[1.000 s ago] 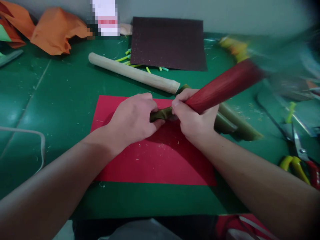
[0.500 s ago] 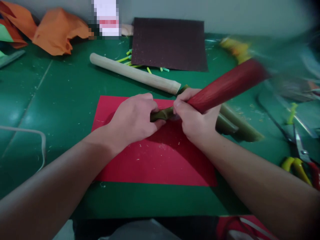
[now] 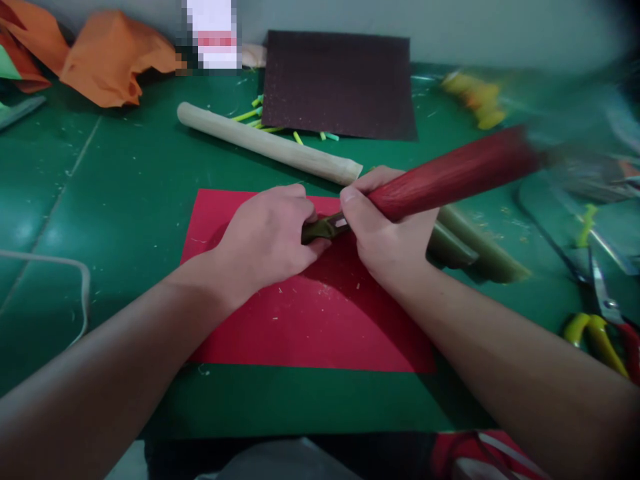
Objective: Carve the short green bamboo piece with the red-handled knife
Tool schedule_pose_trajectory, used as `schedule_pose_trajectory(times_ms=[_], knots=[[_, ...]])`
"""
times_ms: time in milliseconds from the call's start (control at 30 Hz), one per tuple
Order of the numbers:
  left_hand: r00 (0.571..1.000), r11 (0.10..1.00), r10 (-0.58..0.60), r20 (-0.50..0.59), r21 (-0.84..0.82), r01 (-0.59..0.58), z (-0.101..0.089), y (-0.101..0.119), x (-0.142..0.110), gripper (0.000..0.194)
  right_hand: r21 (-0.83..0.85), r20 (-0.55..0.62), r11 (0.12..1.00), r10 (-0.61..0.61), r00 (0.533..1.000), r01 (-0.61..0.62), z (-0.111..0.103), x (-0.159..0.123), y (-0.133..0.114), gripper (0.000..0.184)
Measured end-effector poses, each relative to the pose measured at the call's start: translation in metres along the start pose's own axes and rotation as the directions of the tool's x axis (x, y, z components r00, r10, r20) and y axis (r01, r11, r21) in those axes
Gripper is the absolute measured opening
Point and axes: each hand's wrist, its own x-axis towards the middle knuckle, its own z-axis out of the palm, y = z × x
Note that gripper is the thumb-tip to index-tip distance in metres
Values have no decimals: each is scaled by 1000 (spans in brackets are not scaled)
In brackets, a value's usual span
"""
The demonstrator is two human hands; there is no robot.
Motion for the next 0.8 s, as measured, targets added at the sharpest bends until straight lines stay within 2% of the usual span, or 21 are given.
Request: schedule_pose_trajectory(times_ms=[167, 367, 667, 800], knots=[[1000, 1000, 2, -6, 27, -2, -1, 1, -1, 20, -31, -9, 997, 75, 997, -75, 1, 0, -2, 26], [1000, 999, 10, -16, 50, -9, 0, 3, -2, 17, -50, -5, 994, 100, 995, -100, 0, 3, -5, 27], [999, 998, 31, -34, 55, -29, 3, 4, -2, 17, -77, 40, 997, -17, 999, 20, -2, 4, -10, 19], [998, 997, 50, -38, 66, -47, 3, 4, -3, 15, -59, 41, 998, 2, 999, 0, -2, 4, -7, 20]])
